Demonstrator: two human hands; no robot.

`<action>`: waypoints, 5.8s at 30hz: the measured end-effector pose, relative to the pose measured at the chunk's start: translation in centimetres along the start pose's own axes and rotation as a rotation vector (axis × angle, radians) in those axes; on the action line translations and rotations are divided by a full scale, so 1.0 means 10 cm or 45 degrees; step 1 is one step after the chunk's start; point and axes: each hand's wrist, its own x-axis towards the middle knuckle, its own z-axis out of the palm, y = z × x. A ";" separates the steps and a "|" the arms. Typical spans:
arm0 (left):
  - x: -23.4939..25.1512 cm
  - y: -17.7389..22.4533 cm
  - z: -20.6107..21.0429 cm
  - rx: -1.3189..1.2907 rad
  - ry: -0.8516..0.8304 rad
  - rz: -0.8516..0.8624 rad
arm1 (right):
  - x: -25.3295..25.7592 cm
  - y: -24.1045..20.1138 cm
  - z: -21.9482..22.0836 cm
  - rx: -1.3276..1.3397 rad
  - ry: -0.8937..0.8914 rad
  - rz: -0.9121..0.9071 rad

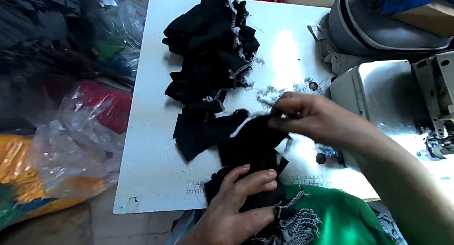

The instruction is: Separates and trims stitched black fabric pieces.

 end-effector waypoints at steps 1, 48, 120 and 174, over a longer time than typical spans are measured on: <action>-0.01 0.00 -0.02 -0.043 0.022 -0.017 | 0.00 0.03 -0.06 0.062 0.075 0.001; 0.13 -0.02 -0.07 -0.510 0.080 -0.335 | -0.79 0.22 0.15 -0.071 0.102 -0.281; 0.09 0.07 0.04 -0.134 -0.080 -0.064 | -0.46 0.29 0.07 0.431 -0.745 -0.200; 0.04 -0.05 -0.05 -0.387 0.033 -0.400 | -0.69 0.09 0.40 0.309 -0.042 -0.300</action>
